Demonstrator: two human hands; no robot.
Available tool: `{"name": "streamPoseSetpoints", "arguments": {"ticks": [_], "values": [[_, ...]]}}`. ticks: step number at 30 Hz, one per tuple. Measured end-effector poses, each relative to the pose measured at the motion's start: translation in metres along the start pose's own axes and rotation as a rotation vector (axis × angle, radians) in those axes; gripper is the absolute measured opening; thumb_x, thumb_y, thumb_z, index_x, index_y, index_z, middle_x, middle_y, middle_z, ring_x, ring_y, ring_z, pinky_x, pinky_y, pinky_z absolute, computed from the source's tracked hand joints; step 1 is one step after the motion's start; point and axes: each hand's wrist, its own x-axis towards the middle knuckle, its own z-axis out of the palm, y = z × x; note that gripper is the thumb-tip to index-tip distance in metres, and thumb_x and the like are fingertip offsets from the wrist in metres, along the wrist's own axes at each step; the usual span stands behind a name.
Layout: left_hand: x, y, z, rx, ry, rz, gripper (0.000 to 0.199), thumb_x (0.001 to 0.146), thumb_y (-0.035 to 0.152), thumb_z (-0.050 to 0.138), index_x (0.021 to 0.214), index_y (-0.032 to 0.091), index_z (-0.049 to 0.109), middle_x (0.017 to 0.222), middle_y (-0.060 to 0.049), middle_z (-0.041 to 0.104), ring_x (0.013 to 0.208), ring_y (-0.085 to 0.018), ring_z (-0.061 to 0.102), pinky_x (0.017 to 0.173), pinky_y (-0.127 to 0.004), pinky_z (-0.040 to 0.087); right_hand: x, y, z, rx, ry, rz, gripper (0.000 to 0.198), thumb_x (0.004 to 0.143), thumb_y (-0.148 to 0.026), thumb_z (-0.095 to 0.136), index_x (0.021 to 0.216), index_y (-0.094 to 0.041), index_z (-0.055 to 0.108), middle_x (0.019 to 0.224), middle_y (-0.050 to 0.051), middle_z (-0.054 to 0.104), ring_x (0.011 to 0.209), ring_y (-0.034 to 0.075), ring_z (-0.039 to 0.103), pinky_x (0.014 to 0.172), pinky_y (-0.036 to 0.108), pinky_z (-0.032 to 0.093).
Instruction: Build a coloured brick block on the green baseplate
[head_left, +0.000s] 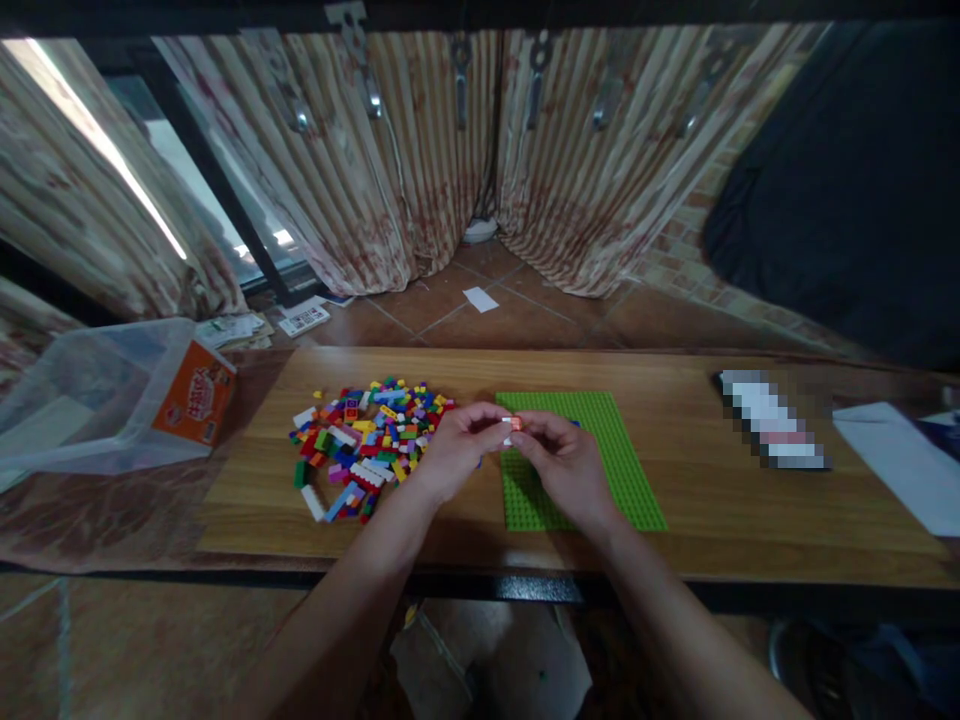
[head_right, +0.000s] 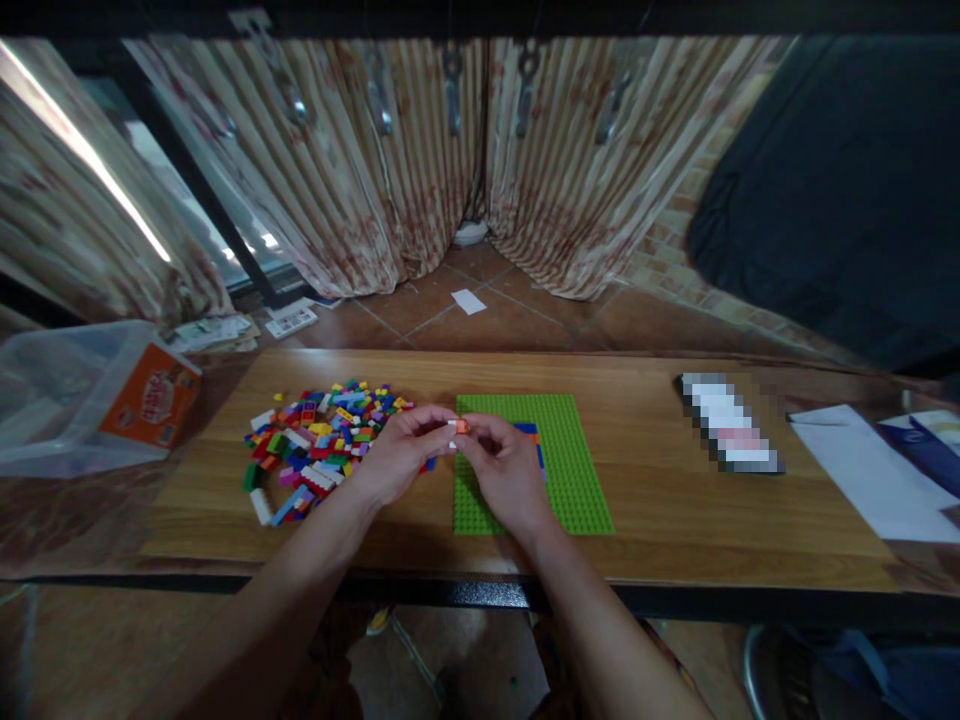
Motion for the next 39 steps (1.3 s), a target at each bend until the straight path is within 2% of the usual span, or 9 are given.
{"name": "streamPoseSetpoints", "arguments": {"ticks": [6, 10, 14, 20, 24, 27, 32, 39], "values": [[0.0, 0.0, 0.001, -0.019, 0.01, -0.019, 0.026, 0.065, 0.033, 0.079, 0.08, 0.013, 0.069, 0.072, 0.0, 0.064, 0.065, -0.009, 0.054, 0.065, -0.023, 0.042, -0.001, -0.003, -0.001, 0.119, 0.023, 0.058, 0.021, 0.072, -0.035, 0.074, 0.088, -0.021, 0.071, 0.071, 0.001, 0.068, 0.062, 0.014, 0.059, 0.058, 0.027, 0.049], [0.0, 0.001, 0.001, -0.032, 0.024, -0.046, 0.027, 0.064, 0.032, 0.08, 0.08, 0.013, 0.07, 0.069, 0.0, 0.063, 0.062, -0.009, 0.053, 0.062, -0.022, 0.041, -0.001, -0.002, -0.003, 0.182, -0.005, 0.121, 0.021, 0.072, -0.036, 0.074, 0.086, -0.022, 0.073, 0.072, 0.002, 0.069, 0.066, 0.016, 0.062, 0.059, 0.029, 0.052], [0.0, 0.002, 0.001, -0.115, 0.034, -0.072, 0.027, 0.064, 0.031, 0.081, 0.081, 0.013, 0.069, 0.071, 0.001, 0.063, 0.065, -0.009, 0.055, 0.065, -0.023, 0.044, 0.0, -0.005, -0.001, 0.288, 0.001, 0.188, 0.022, 0.068, -0.035, 0.078, 0.086, -0.023, 0.074, 0.075, 0.0, 0.07, 0.062, 0.012, 0.06, 0.059, 0.027, 0.052], [-0.003, 0.004, 0.003, -0.275, 0.015, -0.094, 0.026, 0.063, 0.025, 0.082, 0.084, 0.014, 0.069, 0.082, -0.001, 0.066, 0.074, -0.009, 0.06, 0.075, -0.024, 0.048, 0.003, -0.01, -0.005, 0.667, 0.024, 0.454, 0.021, 0.069, -0.028, 0.078, 0.087, -0.02, 0.072, 0.067, -0.003, 0.064, 0.058, 0.006, 0.055, 0.06, 0.018, 0.051], [-0.005, 0.003, 0.003, -0.311, -0.027, -0.103, 0.024, 0.067, 0.024, 0.079, 0.088, 0.016, 0.07, 0.088, -0.003, 0.068, 0.078, -0.01, 0.061, 0.078, -0.024, 0.048, 0.006, -0.008, -0.011, 0.794, 0.009, 0.583, 0.013, 0.074, -0.023, 0.072, 0.086, -0.019, 0.069, 0.067, -0.003, 0.062, 0.056, 0.006, 0.053, 0.052, 0.016, 0.048], [-0.005, 0.002, 0.003, -0.199, -0.058, -0.04, 0.021, 0.071, 0.025, 0.076, 0.089, 0.016, 0.07, 0.085, -0.002, 0.068, 0.077, -0.011, 0.061, 0.077, -0.025, 0.048, 0.006, -0.009, -0.011, 0.807, -0.012, 0.628, 0.011, 0.075, -0.028, 0.07, 0.079, -0.019, 0.066, 0.068, -0.002, 0.062, 0.053, 0.007, 0.051, 0.044, 0.016, 0.043], [-0.005, 0.006, 0.004, 0.146, -0.096, 0.201, 0.017, 0.077, 0.028, 0.071, 0.09, 0.016, 0.071, 0.092, -0.005, 0.069, 0.086, -0.015, 0.062, 0.084, -0.03, 0.047, 0.003, -0.016, -0.006, 0.726, -0.046, 0.627, 0.031, 0.073, -0.047, 0.071, 0.072, -0.018, 0.062, 0.063, -0.003, 0.057, 0.049, 0.006, 0.044, 0.038, 0.016, 0.031], [-0.006, 0.004, 0.005, 0.474, -0.027, 0.416, 0.012, 0.083, 0.021, 0.063, 0.091, 0.019, 0.071, 0.101, -0.006, 0.068, 0.095, -0.017, 0.062, 0.089, -0.03, 0.047, -0.001, -0.019, 0.0, 0.616, -0.079, 0.484, 0.031, 0.068, -0.044, 0.078, 0.072, -0.016, 0.064, 0.063, -0.004, 0.055, 0.05, 0.004, 0.04, 0.041, 0.016, 0.027]]}}
